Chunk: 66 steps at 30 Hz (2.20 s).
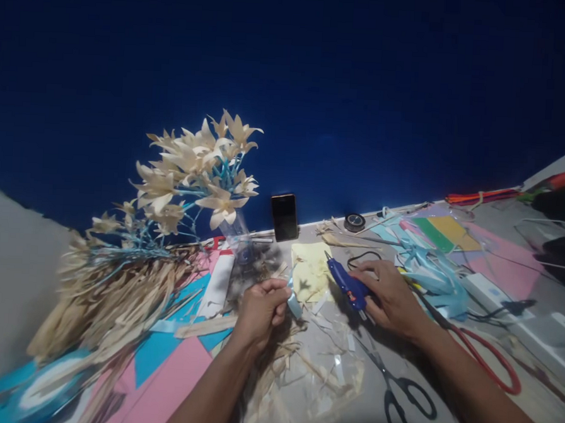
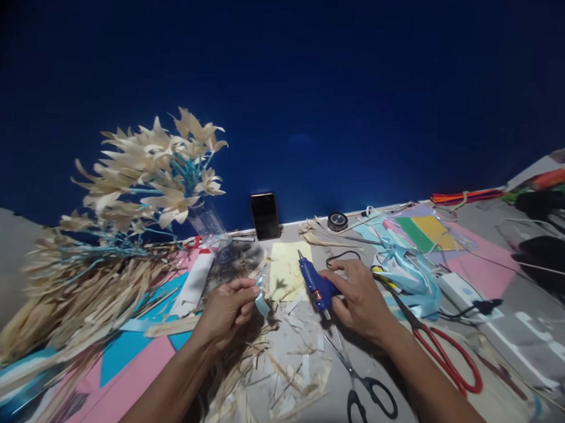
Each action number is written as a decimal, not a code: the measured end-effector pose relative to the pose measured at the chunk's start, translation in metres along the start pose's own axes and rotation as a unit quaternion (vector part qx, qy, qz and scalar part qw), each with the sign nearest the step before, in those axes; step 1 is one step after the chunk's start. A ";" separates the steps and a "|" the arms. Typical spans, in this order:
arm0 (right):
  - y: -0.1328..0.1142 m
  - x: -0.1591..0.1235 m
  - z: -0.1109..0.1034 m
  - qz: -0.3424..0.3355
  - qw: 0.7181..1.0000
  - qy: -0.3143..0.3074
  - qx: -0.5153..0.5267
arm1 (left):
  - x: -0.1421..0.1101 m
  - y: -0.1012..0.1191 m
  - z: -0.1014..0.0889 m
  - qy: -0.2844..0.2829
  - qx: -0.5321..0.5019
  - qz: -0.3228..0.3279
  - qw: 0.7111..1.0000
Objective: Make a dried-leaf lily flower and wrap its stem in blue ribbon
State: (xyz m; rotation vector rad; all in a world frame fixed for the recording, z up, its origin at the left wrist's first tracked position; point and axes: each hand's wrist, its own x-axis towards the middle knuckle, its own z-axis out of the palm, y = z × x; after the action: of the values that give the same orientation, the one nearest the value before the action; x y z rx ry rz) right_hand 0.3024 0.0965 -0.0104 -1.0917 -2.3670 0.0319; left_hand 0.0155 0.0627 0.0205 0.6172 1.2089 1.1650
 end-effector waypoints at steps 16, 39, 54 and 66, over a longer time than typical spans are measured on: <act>-0.029 0.013 -0.001 -0.069 0.973 -0.096 0.200 | 0.012 0.000 0.017 -0.046 0.022 -0.040 0.998; -0.030 0.011 -0.003 -0.058 0.965 -0.095 0.237 | 0.007 -0.001 0.012 -0.084 -0.031 -0.079 0.993; -0.029 0.012 -0.002 -0.061 0.966 -0.097 0.232 | 0.010 -0.004 0.010 -0.111 -0.058 -0.099 0.987; 0.041 0.014 -0.002 0.054 0.980 -0.136 -0.134 | -0.012 0.007 0.006 -0.148 -0.084 -0.087 0.982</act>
State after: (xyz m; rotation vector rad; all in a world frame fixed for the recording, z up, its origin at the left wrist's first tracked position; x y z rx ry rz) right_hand 0.3244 0.1334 -0.0115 -1.4222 -2.6071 -0.1073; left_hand 0.0196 0.0556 0.0332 0.5254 0.8826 0.9771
